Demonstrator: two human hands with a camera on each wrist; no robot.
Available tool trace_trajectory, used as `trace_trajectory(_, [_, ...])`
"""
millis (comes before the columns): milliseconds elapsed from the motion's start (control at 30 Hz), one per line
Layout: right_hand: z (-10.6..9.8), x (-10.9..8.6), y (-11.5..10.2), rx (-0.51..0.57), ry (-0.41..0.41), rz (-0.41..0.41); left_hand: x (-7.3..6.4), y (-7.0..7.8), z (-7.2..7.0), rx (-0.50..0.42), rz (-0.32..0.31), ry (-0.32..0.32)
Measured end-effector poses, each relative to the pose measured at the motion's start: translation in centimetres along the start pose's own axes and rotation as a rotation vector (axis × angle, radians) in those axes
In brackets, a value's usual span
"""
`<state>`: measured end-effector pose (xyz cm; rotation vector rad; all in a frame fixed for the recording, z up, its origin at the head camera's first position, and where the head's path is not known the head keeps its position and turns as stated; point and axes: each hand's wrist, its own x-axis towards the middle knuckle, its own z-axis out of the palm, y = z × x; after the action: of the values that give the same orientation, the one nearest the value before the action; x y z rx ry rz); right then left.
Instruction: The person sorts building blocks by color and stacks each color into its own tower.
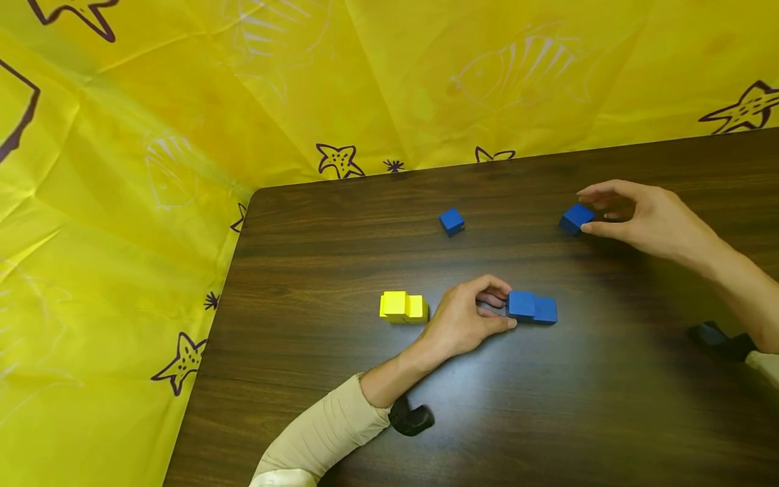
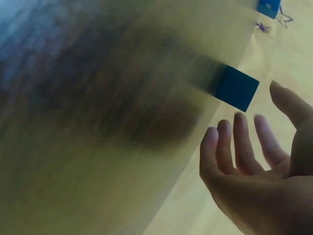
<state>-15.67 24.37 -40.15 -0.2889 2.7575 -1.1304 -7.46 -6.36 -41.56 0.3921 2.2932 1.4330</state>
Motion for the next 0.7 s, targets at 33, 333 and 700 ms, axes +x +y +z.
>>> trace_trajectory(33, [0.0,0.1,0.1,-0.005,-0.006,0.002,0.0,0.0,0.0,-0.001,0.001,-0.001])
trace_trajectory(333, [0.2,0.9,0.3,-0.038,-0.076,0.013,0.1,-0.1,0.0,0.01,0.016,0.006])
trace_trajectory(700, [0.5,1.1,0.3,-0.063,-0.112,0.028,0.0,-0.1,0.1,0.011,0.008,0.002])
